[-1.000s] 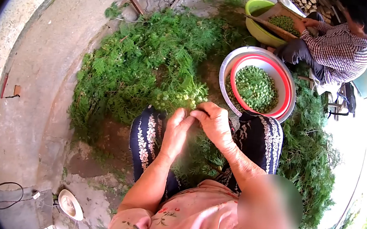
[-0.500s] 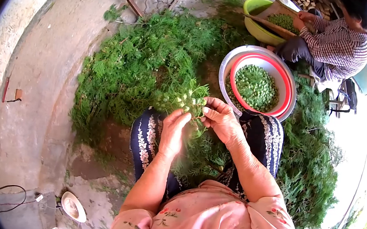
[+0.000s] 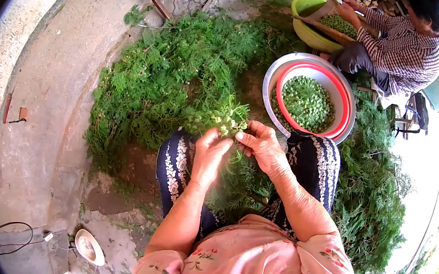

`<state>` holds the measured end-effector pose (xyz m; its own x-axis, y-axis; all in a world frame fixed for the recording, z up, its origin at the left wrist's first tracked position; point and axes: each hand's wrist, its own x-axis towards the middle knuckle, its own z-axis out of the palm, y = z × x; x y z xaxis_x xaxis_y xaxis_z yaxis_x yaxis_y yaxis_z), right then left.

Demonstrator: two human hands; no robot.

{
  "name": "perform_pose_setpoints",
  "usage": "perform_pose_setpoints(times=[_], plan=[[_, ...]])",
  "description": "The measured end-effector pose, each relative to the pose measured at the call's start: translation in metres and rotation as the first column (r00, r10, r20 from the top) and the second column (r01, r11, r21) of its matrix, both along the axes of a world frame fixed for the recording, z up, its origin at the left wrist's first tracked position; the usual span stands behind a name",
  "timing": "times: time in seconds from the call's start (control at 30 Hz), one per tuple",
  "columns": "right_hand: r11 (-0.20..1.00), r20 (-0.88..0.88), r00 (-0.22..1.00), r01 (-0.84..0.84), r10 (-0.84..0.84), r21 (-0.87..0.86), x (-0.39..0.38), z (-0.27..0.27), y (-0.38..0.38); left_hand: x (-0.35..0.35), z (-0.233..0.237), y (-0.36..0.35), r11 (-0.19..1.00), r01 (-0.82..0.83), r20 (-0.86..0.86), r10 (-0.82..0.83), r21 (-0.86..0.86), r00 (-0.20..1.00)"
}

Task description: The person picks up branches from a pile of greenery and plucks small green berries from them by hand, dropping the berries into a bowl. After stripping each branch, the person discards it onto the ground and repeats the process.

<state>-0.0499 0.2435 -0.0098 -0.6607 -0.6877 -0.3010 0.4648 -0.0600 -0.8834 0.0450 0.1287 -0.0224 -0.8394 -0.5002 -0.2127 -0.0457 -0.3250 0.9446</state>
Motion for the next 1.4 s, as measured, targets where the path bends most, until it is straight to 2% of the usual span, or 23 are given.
perform_pose_setpoints(times=[0.13, 0.33, 0.43, 0.53, 0.63, 0.67, 0.7, 0.77, 0.83, 0.9, 1.03, 1.1, 1.2, 1.33, 1.4], plan=[[0.995, -0.080, 0.997, 0.010, -0.002, 0.101, -0.001, -0.005, 0.000, 0.000, -0.004, -0.001, 0.998, -0.042, -0.020, 0.041, -0.045, 0.999], [0.972, -0.125, 0.977, 0.192, -0.175, 0.139, 0.003, 0.000, -0.005, 0.001, -0.002, 0.000, 0.993, -0.117, -0.014, 0.118, 0.028, 0.993], [0.971, -0.083, 0.970, 0.232, -0.227, 0.052, 0.004, -0.014, -0.008, 0.000, -0.005, 0.002, 0.984, -0.146, -0.055, 0.152, 0.102, 0.987], [0.951, 0.049, 0.950, 0.308, -0.308, -0.005, 0.007, -0.019, -0.011, 0.001, -0.005, 0.003, 0.983, -0.126, -0.044, 0.133, 0.132, 0.990], [0.917, 0.068, 0.915, 0.392, -0.397, 0.068, 0.008, -0.012, -0.013, 0.002, -0.006, 0.001, 0.975, -0.151, -0.038, 0.159, 0.162, 0.987], [0.875, 0.097, 0.870, 0.482, -0.484, 0.046, -0.001, -0.018, -0.009, 0.004, -0.002, -0.003, 0.962, -0.180, -0.024, 0.189, 0.204, 0.982], [0.865, 0.064, 0.863, 0.502, -0.502, 0.019, -0.014, -0.020, -0.003, 0.005, 0.000, -0.004, 0.947, -0.209, -0.008, 0.218, 0.245, 0.976], [0.899, 0.145, 0.891, 0.438, -0.431, -0.015, -0.021, -0.021, 0.004, 0.007, -0.002, -0.003, 0.952, -0.223, -0.027, 0.233, 0.208, 0.972], [0.957, 0.247, 0.945, 0.256, -0.217, -0.139, -0.016, -0.019, 0.006, 0.004, -0.001, -0.003, 0.941, -0.258, -0.029, 0.271, 0.217, 0.962], [0.961, 0.394, 0.913, 0.197, -0.107, -0.194, -0.009, -0.015, 0.003, 0.002, 0.003, -0.001, 0.948, -0.245, -0.041, 0.258, 0.205, 0.965], [0.994, 0.215, 0.975, -0.034, 0.055, -0.103, 0.003, -0.012, -0.002, 0.003, 0.003, 0.000, 0.959, -0.210, -0.051, 0.223, 0.190, 0.973], [0.997, 0.248, 0.968, -0.018, 0.035, -0.069, 0.004, -0.008, -0.004, 0.002, 0.005, 0.001, 0.966, -0.202, -0.049, 0.213, 0.164, 0.976], [1.000, 0.059, 0.998, -0.024, 0.024, -0.001, 0.009, -0.003, -0.009, -0.001, 0.006, 0.004, 0.964, -0.197, -0.078, 0.213, 0.180, 0.974], [0.998, 0.042, 0.998, 0.055, -0.056, 0.010, 0.012, -0.010, -0.012, -0.002, 0.012, 0.004, 0.945, -0.243, 0.018, 0.245, 0.221, 0.969], [0.995, 0.076, 0.994, 0.086, -0.083, -0.047, 0.010, -0.019, -0.013, 0.002, 0.011, -0.002, 0.941, -0.200, 0.032, 0.199, 0.274, 0.979]])
